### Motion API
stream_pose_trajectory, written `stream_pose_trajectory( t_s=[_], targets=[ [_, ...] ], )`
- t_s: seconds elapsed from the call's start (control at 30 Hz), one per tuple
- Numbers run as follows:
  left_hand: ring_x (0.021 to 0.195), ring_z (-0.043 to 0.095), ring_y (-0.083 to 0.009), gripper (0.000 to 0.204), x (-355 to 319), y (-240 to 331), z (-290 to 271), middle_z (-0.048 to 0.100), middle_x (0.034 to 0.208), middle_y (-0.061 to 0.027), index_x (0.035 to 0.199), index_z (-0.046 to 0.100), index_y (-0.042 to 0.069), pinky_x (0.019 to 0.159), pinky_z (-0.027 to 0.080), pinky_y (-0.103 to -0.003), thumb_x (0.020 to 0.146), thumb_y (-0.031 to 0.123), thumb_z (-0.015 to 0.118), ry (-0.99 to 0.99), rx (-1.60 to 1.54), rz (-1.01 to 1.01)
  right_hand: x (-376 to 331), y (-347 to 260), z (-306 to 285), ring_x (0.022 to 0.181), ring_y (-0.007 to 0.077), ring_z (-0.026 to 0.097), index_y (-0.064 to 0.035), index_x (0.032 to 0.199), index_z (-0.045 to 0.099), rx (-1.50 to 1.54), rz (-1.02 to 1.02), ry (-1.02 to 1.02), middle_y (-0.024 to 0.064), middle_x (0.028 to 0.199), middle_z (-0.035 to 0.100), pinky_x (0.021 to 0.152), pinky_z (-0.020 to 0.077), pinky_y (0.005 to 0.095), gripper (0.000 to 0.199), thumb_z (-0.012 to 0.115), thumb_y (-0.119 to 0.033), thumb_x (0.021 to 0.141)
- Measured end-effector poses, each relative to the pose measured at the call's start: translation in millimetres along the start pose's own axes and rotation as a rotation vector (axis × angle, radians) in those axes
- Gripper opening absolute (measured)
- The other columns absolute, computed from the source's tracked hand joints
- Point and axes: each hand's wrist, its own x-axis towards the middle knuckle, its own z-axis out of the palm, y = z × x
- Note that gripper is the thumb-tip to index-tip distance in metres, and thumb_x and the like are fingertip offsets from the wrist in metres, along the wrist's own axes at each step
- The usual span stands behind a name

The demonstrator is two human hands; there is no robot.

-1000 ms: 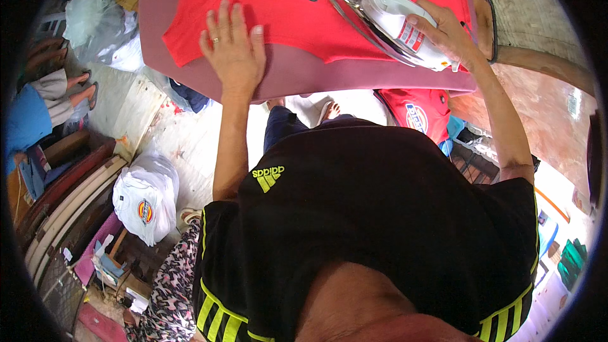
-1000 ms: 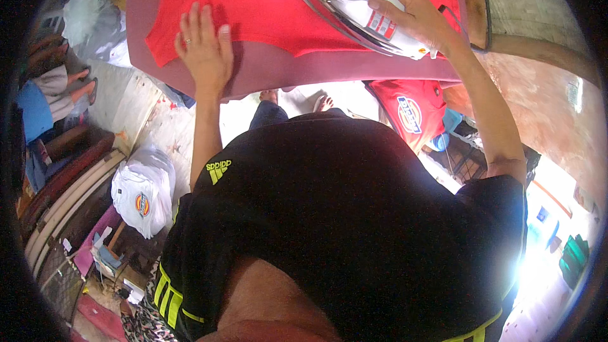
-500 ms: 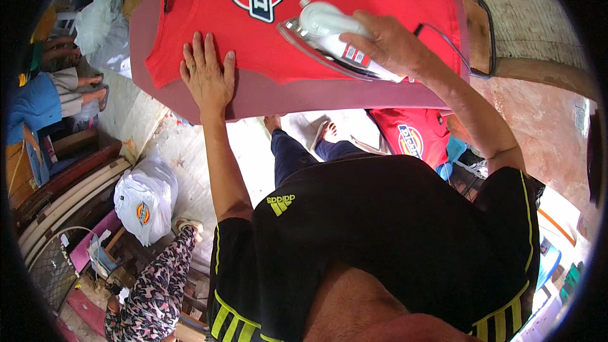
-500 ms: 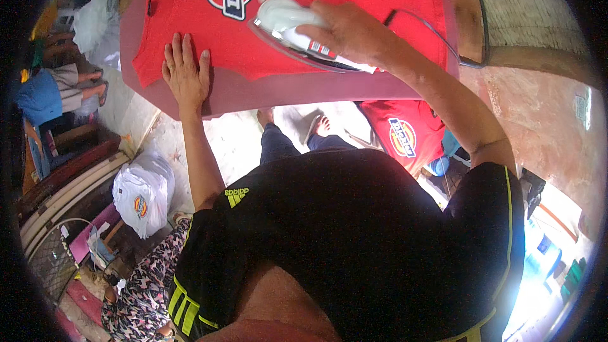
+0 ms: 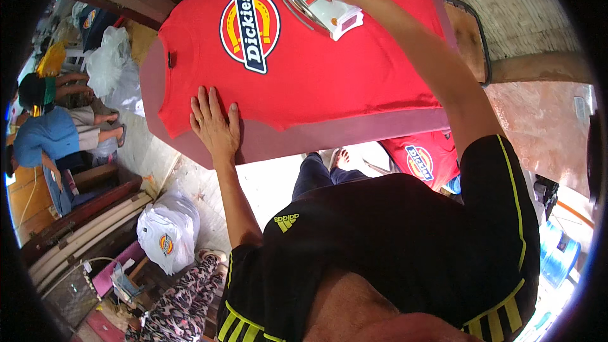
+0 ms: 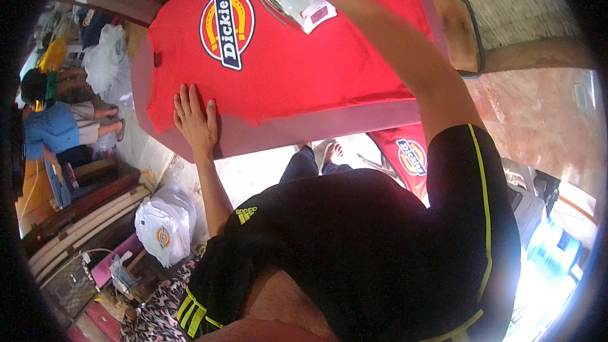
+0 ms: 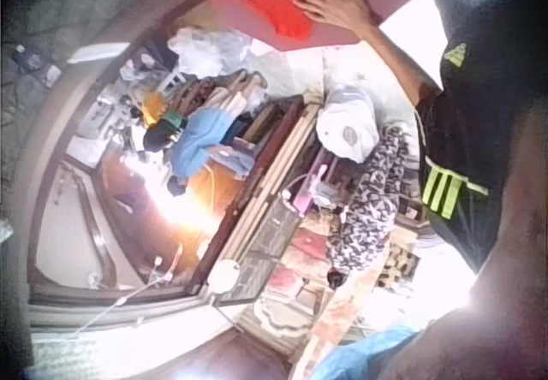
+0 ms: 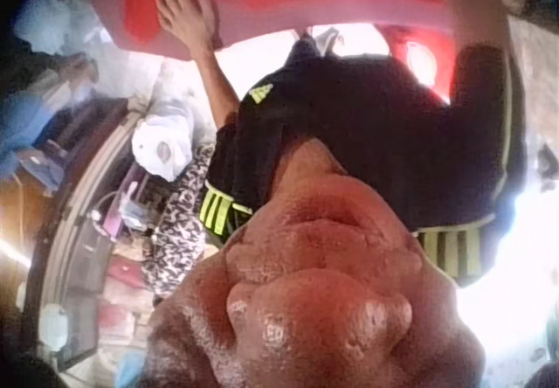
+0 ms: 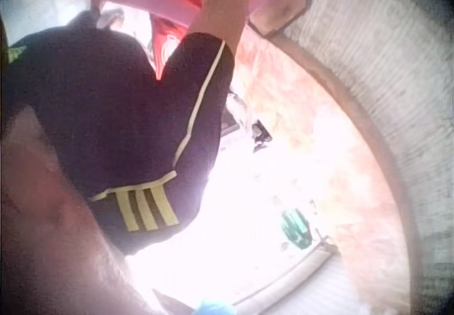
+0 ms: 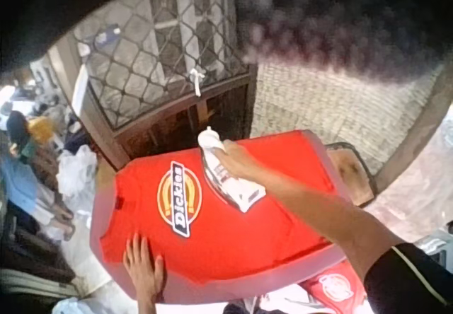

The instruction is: The person irons a red t-shirt on a pink ironing board. They smooth the fabric with their hands, use a white iron to press the shirt, and flip it over to iron the other side.

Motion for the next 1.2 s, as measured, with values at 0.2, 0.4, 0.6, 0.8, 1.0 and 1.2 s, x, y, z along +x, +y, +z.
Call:
stream_pose_trajectory(
  t_s=[0.2,0.4,0.6,0.8,1.0,1.2],
  targets=[
    [0.148,0.018,-0.0408,0.077,8.5,48.5,-6.7,0.026,0.159,-0.0172,0.150,0.035,0.006,0.115,0.012,-0.059,0.092,0.052,0.054,-0.033,-0.140,0.015,-54.0,3.1,-25.7,0.076,0.0406,0.067,-0.0003,0.113,0.057,-0.301,-0.035,-0.110,0.0266,0.091,0.065,0.074,0.0505,0.0472,0.050,0.047,-0.048,0.100],
    [0.149,0.016,-0.0409,0.080,17.2,151.2,1.1,0.023,0.160,-0.0192,0.151,0.035,0.007,0.114,0.014,-0.062,0.090,0.054,0.058,-0.168,-0.373,0.403,-108.5,40.4,-102.2,0.090,0.0429,0.068,0.0013,0.116,0.058,-0.400,0.143,0.023,0.0275,0.094,0.068,0.077,0.0534,0.0493,0.053,0.052,-0.047,0.097],
    [0.148,0.015,-0.0453,0.082,-5.4,195.7,24.8,0.020,0.161,-0.0206,0.152,0.034,0.013,0.112,0.015,-0.068,0.088,0.058,0.058,-0.321,-0.377,0.623,-83.4,158.5,-193.0,0.093,0.0418,0.066,0.0060,0.115,0.060,-0.570,0.038,0.385,0.0301,0.099,0.066,0.081,0.0509,0.0482,0.060,0.045,-0.050,0.098],
    [0.148,0.014,-0.0453,0.072,-13.2,203.7,24.5,0.019,0.162,-0.0178,0.152,0.037,0.025,0.111,0.016,-0.069,0.090,0.057,0.054,-0.297,-0.293,0.667,-67.7,141.8,-184.3,0.094,0.0395,0.067,0.0058,0.122,0.057,-0.433,0.467,0.355,0.0340,0.112,0.061,0.085,0.0520,0.0477,0.060,0.042,-0.048,0.100],
    [0.149,0.020,-0.0377,0.076,-19.0,207.9,24.4,0.025,0.160,-0.0162,0.151,0.036,0.009,0.113,0.017,-0.063,0.093,0.057,0.049,-0.198,-0.216,0.475,-174.7,107.5,-111.4,0.075,0.0429,0.065,-0.0005,0.114,0.059,-0.558,-0.285,0.312,0.0253,0.083,0.065,0.068,0.0516,0.0480,0.039,0.058,-0.035,0.097],
    [0.148,0.021,-0.0400,0.079,-37.5,204.8,28.7,0.025,0.160,-0.0174,0.151,0.033,0.004,0.113,0.016,-0.062,0.095,0.057,0.047,-0.102,-0.060,0.207,-272.3,37.7,-130.0,0.075,0.0409,0.067,-0.0040,0.132,0.050,-0.057,-0.019,-0.334,0.0249,0.086,0.066,0.068,0.0511,0.0467,0.047,0.059,-0.033,0.097]
  ],
)
